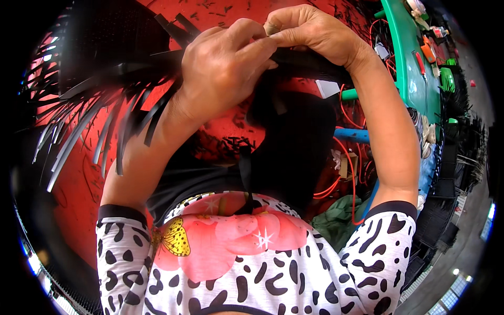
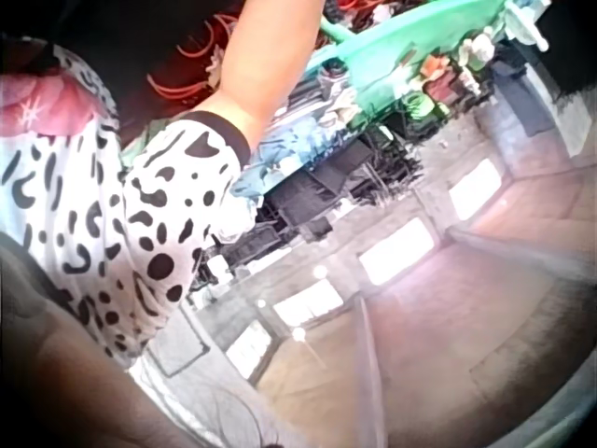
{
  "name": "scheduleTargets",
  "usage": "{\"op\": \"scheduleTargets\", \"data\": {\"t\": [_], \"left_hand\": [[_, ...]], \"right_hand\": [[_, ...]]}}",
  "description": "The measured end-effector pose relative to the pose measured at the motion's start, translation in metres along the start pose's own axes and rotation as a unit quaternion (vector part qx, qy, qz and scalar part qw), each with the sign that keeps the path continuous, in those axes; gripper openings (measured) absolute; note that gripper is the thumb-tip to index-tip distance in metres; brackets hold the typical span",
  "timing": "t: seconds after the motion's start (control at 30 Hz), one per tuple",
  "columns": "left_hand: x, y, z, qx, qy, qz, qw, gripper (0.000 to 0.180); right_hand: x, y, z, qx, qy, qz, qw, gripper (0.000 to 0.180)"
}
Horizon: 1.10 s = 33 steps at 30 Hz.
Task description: The person is assembling a black plastic mesh part by pulling strips with pliers and securing them with a pneumatic stapler. They also trim the strips with a knife and use a small hammer to tap the staples, working on a table with a red covering in a factory setting.
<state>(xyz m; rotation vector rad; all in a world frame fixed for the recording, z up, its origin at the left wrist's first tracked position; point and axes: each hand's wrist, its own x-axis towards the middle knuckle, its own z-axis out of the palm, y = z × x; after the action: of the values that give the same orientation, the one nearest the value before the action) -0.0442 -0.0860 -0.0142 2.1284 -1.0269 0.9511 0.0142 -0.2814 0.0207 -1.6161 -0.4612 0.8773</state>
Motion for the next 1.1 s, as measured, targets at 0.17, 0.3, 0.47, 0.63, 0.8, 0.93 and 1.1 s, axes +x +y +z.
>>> {"op": "scheduleTargets", "data": {"t": [0.17, 0.3, 0.47, 0.63, 0.8, 0.93, 1.1], "left_hand": [[0.003, -0.003, 0.001, 0.002, -0.011, 0.029, 1.0, 0.028], [0.007, -0.014, 0.003, 0.003, -0.041, 0.025, 0.999, 0.022], [0.025, -0.011, -0.011, -0.061, -0.08, 0.05, 0.994, 0.021], [0.028, -0.012, -0.01, -0.094, -0.06, 0.038, 0.993, 0.017], [0.026, -0.015, -0.009, -0.084, -0.076, 0.02, 0.993, 0.017], [0.027, -0.013, -0.014, -0.044, -0.093, 0.025, 0.994, 0.018], [0.025, -0.009, -0.009, -0.056, -0.065, 0.025, 0.996, 0.02]], "right_hand": [[-0.012, 0.0, 0.012, -0.02, 0.053, -0.041, 0.998, 0.008], [-0.031, 0.002, 0.053, -0.422, 0.306, -0.185, 0.833, 0.018], [-0.024, 0.039, 0.067, -0.535, 0.483, -0.341, 0.603, 0.043], [-0.011, 0.046, 0.067, -0.565, 0.538, -0.33, 0.532, 0.046], [-0.006, 0.048, 0.065, -0.577, 0.544, -0.321, 0.517, 0.049], [-0.006, 0.044, 0.066, -0.579, 0.533, -0.317, 0.53, 0.048], [-0.006, 0.045, 0.066, -0.57, 0.531, -0.34, 0.527, 0.049]]}}
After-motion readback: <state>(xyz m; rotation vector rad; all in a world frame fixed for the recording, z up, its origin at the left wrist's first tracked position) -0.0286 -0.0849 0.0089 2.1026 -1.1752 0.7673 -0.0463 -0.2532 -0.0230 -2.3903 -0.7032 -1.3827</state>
